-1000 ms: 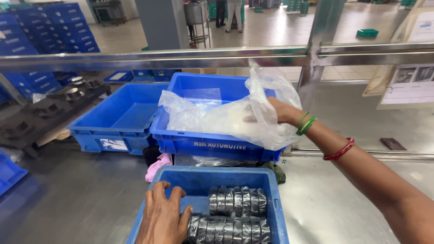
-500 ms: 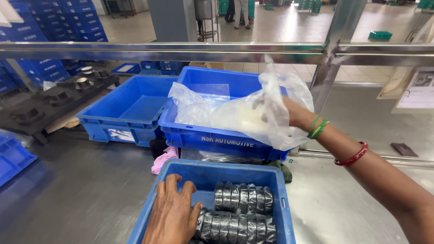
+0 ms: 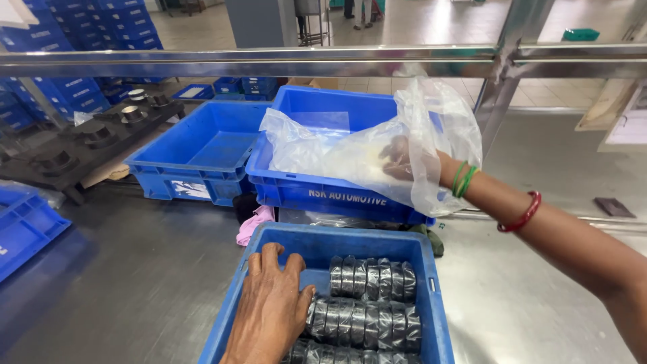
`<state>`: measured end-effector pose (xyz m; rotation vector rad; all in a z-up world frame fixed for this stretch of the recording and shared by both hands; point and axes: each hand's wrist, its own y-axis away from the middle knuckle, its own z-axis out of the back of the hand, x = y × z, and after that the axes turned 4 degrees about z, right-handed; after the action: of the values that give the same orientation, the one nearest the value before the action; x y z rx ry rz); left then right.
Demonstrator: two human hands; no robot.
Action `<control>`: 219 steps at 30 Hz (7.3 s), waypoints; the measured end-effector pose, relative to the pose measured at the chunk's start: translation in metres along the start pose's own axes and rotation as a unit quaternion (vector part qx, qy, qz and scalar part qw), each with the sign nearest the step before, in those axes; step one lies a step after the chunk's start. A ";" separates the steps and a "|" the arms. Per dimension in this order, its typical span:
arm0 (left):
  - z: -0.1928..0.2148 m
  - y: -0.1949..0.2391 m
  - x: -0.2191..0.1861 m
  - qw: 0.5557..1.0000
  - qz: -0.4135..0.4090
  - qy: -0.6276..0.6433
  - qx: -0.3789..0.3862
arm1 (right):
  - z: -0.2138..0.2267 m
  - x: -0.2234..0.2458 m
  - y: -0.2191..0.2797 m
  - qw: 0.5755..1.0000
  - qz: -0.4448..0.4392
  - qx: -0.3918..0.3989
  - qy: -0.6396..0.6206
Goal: Manually packing circular metal rings or bearings into plastic bags and organizing them into storage bins on a metal workbench.
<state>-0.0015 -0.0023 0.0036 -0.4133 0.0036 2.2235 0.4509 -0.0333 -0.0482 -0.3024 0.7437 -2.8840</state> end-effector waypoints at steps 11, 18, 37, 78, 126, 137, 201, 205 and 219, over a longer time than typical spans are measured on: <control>0.008 0.000 -0.004 1.000 -0.013 0.002 -0.008 | 0.008 -0.003 -0.034 0.965 -0.157 0.154 -0.145; 0.013 0.003 -0.011 1.000 -0.016 0.016 -0.005 | 0.026 0.036 -0.027 0.966 -0.158 0.176 -0.107; -0.003 -0.004 -0.001 0.999 -0.020 -0.011 0.046 | 0.039 0.065 -0.035 0.904 -0.317 0.111 -0.265; -0.036 -0.023 0.034 0.994 -0.047 -0.055 0.084 | 0.191 0.157 0.125 0.981 -0.085 -0.158 0.069; -0.239 0.233 -0.256 0.722 0.179 0.586 0.320 | 0.061 0.270 0.517 0.524 -0.212 0.043 -0.824; -0.225 0.226 -0.264 0.733 0.227 0.520 0.376 | 0.100 0.281 0.573 0.812 -0.469 0.148 -0.313; -0.231 0.204 -0.196 0.893 0.141 0.358 0.233 | 0.094 0.317 0.504 0.645 -0.664 -0.107 -0.364; -0.221 0.199 -0.206 0.880 0.186 0.306 0.313 | 0.066 0.341 0.453 0.842 -0.392 0.084 -0.360; -0.242 0.208 -0.194 0.904 0.184 0.301 0.241 | 0.110 0.327 0.500 0.797 -0.529 0.275 -0.097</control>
<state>0.0253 -0.3166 -0.1969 -0.8512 1.0154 2.2541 0.2056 -0.5804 -0.1483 -1.2246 -0.5480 -3.7241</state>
